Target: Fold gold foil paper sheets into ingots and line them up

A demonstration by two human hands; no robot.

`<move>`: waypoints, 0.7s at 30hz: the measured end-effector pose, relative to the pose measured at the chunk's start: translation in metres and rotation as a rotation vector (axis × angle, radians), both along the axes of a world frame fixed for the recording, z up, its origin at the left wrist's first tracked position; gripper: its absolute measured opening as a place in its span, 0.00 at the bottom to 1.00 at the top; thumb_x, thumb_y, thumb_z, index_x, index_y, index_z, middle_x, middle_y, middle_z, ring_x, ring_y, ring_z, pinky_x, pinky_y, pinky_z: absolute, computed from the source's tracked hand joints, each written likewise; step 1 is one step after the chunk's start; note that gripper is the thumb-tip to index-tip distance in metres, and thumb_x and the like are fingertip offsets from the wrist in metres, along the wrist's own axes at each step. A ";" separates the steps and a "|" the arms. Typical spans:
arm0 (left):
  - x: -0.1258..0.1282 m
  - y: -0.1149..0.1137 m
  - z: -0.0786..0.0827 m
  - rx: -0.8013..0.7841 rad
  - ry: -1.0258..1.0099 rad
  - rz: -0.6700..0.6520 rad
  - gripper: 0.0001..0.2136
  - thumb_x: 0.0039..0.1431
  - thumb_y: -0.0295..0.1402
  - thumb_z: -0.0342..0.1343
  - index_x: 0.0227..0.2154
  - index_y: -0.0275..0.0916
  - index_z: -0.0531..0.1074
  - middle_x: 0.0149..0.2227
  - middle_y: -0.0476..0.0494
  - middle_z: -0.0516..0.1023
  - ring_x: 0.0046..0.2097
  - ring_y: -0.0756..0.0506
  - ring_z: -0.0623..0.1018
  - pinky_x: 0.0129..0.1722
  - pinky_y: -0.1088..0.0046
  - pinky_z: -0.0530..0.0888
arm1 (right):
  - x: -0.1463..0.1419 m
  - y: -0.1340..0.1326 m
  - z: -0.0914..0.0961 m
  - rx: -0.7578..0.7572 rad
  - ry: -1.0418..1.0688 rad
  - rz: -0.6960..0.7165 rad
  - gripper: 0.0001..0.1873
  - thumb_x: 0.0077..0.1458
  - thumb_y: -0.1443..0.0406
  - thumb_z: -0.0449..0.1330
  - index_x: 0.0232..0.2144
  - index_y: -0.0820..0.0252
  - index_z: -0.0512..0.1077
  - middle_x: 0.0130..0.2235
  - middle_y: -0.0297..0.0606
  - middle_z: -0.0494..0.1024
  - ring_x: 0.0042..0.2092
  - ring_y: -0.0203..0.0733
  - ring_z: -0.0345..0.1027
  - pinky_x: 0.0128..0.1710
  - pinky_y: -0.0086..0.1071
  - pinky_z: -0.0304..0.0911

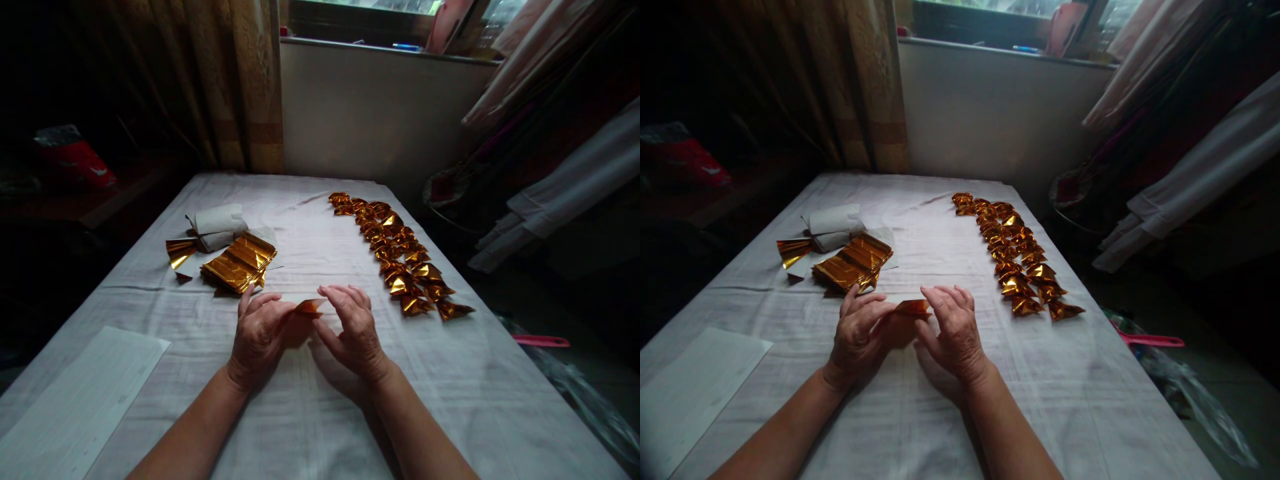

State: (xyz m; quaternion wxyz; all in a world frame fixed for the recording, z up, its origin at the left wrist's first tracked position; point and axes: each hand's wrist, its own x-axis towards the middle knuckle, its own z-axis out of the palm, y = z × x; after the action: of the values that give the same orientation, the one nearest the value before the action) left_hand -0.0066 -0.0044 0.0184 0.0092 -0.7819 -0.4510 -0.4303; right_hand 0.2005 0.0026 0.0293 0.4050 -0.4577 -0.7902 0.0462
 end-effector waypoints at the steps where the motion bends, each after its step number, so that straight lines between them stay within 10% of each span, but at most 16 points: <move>1: -0.001 0.000 0.000 0.017 0.008 -0.012 0.08 0.62 0.31 0.55 0.43 0.46 0.74 0.35 0.51 0.82 0.47 0.43 0.78 0.67 0.50 0.54 | -0.002 -0.001 -0.001 -0.031 0.005 0.011 0.23 0.56 0.63 0.59 0.55 0.52 0.69 0.47 0.39 0.80 0.51 0.48 0.72 0.59 0.47 0.56; 12: 0.007 -0.001 0.001 0.061 -0.019 0.148 0.14 0.64 0.30 0.55 0.52 0.46 0.67 0.54 0.39 0.70 0.58 0.40 0.71 0.60 0.55 0.67 | -0.019 -0.010 0.000 -0.283 0.273 0.086 0.09 0.56 0.68 0.58 0.37 0.53 0.77 0.34 0.35 0.80 0.35 0.39 0.71 0.38 0.32 0.64; 21: 0.012 -0.005 0.002 0.049 0.069 0.000 0.06 0.66 0.30 0.52 0.44 0.41 0.71 0.38 0.45 0.77 0.40 0.45 0.76 0.43 0.67 0.71 | -0.029 -0.003 -0.015 -0.555 0.801 0.036 0.14 0.54 0.59 0.63 0.42 0.58 0.76 0.38 0.37 0.82 0.38 0.42 0.76 0.39 0.34 0.71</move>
State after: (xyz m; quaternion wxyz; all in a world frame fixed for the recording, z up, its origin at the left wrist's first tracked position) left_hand 0.0055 -0.0092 0.0201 0.0441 -0.7959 -0.4396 -0.4140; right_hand 0.1717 -0.0005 0.0146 0.5389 -0.4809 -0.5380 0.4346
